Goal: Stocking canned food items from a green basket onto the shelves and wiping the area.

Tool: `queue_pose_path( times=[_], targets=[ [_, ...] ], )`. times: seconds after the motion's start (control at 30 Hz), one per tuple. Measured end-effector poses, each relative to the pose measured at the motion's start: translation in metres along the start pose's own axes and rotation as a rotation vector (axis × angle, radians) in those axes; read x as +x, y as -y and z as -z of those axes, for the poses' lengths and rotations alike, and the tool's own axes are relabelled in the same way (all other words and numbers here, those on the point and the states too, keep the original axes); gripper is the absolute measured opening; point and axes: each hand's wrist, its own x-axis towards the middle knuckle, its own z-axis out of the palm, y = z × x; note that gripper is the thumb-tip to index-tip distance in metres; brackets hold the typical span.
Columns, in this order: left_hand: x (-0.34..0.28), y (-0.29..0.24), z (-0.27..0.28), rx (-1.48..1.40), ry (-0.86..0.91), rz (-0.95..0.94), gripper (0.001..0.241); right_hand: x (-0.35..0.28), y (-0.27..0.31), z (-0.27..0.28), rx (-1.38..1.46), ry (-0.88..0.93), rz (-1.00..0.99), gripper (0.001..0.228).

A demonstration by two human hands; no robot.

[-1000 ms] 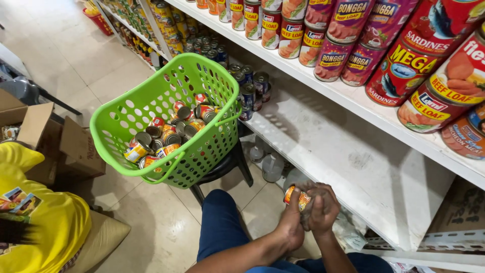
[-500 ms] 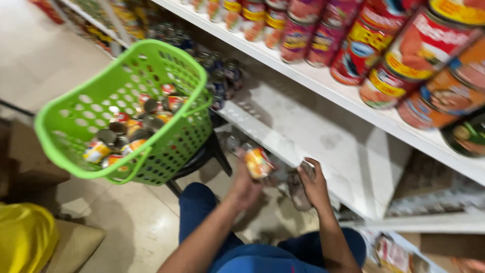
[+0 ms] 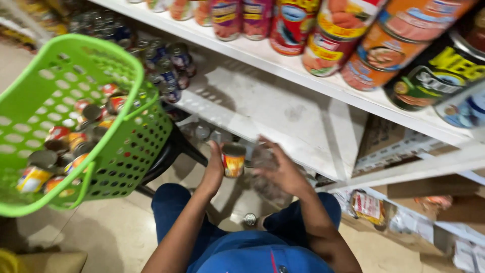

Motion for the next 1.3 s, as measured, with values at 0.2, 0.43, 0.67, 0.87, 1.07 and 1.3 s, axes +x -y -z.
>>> queue_pose_path(
  times=[0.2,0.43,0.67,0.87,1.07,1.3],
  targets=[
    [0.047,0.088,0.004,0.462,0.147,0.054,0.062,-0.012,-0.056,-0.045,0.223,-0.030,-0.003,0.064],
    [0.063,0.133,-0.009,0.490,0.199,0.043,0.064,-0.038,-0.101,-0.067,0.322,-0.220,-0.036,0.066],
    [0.069,0.135,-0.025,0.553,0.326,-0.045,0.056,-0.054,-0.121,-0.064,0.275,-0.195,-0.076,0.085],
    [0.061,0.114,-0.041,0.475,0.291,-0.121,0.057,-0.051,-0.123,-0.064,0.303,-0.382,-0.068,0.081],
    [0.055,0.130,-0.009,0.423,0.182,-0.180,0.060,-0.039,-0.085,-0.006,0.376,-0.639,-0.304,0.076],
    [0.022,0.132,0.065,0.665,-0.057,-0.121,0.060,-0.044,-0.179,0.082,-0.412,-0.783,-0.706,0.082]
  ],
)
